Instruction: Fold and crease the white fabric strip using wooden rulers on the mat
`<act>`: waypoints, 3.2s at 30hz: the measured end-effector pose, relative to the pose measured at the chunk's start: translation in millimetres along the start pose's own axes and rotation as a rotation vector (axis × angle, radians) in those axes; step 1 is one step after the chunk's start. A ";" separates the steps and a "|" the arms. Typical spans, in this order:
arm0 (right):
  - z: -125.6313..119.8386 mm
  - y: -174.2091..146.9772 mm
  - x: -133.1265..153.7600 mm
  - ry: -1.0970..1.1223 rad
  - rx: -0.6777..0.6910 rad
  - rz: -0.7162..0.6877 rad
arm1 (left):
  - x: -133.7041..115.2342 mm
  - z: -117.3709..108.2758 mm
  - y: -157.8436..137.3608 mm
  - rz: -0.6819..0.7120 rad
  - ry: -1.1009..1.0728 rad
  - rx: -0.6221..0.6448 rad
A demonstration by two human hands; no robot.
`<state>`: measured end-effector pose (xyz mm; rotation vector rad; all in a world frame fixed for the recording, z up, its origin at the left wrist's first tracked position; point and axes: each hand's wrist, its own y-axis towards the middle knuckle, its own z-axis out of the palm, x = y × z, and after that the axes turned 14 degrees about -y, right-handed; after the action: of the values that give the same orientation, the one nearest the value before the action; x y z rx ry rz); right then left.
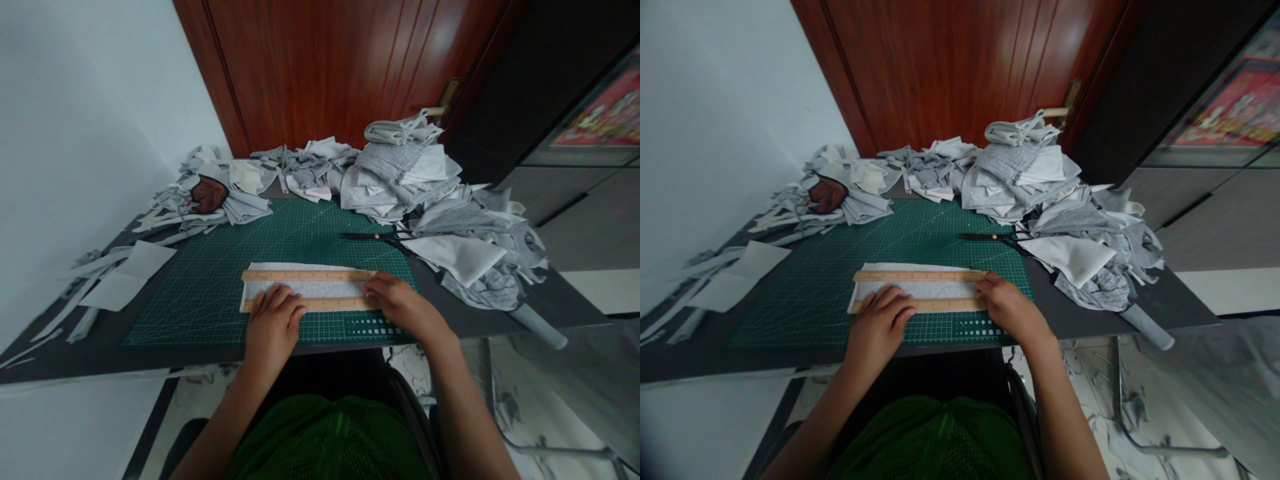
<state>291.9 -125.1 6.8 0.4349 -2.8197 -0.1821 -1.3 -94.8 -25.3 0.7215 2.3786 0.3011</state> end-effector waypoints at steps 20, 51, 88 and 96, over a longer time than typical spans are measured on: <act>3.8 1.5 1.9 -0.067 -0.025 -0.004 | 0.4 -0.3 -0.2 -0.011 -0.002 0.008; -0.3 -1.7 -1.9 0.013 -0.014 -0.044 | -1.3 -1.8 0.1 -0.016 -0.018 0.023; 109.9 -33.8 115.0 -0.035 -0.385 -0.061 | 8.7 -9.1 1.1 0.143 0.120 0.029; 103.6 -30.5 117.0 -0.028 -0.392 -0.022 | -18.3 -9.5 36.1 0.025 0.275 0.141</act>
<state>162.8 -182.1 -66.9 0.3733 -2.7119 -0.7327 19.9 -75.8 5.0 0.8205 2.6741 0.2590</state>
